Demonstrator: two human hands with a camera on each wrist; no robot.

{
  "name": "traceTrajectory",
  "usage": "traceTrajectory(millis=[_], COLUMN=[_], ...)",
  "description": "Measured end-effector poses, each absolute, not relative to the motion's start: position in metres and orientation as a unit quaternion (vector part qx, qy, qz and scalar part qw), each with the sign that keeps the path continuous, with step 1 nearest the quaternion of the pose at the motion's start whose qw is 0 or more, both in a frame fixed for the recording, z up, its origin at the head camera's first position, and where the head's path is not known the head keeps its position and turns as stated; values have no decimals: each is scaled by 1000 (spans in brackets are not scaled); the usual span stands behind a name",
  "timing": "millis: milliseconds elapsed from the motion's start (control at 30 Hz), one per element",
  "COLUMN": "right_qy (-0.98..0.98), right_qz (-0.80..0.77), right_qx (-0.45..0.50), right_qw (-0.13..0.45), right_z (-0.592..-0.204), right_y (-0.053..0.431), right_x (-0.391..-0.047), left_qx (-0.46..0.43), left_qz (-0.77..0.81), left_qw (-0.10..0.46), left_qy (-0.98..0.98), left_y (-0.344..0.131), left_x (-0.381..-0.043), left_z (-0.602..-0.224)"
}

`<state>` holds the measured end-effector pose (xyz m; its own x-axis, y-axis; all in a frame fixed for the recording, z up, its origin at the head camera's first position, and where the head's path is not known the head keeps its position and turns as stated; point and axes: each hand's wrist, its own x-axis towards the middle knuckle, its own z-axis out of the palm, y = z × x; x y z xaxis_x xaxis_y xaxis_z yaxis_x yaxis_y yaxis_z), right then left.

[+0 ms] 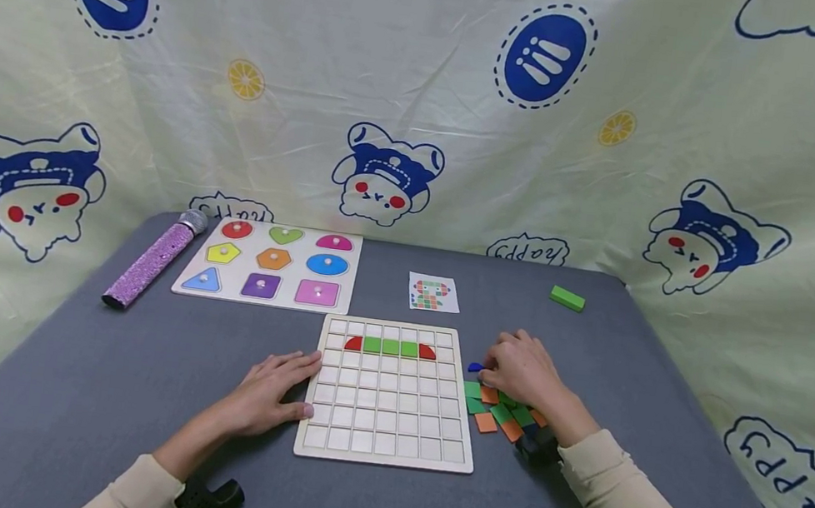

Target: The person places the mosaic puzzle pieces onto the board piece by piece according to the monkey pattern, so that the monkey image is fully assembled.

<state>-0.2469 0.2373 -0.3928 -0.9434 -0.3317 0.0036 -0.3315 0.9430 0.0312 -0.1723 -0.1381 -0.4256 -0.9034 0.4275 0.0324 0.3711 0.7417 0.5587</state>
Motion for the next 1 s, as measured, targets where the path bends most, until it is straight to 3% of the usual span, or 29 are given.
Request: traceTrajectory(millis=[1000], right_qy=[-985], right_qz=[16], right_qx=[173], right_qw=[13], right_z=[-399], right_y=[223], right_x=[-254], left_qx=[212], left_qz=[286], left_qw=[46], left_qy=[934], left_y=[-137], left_x=[-173], left_z=[-425])
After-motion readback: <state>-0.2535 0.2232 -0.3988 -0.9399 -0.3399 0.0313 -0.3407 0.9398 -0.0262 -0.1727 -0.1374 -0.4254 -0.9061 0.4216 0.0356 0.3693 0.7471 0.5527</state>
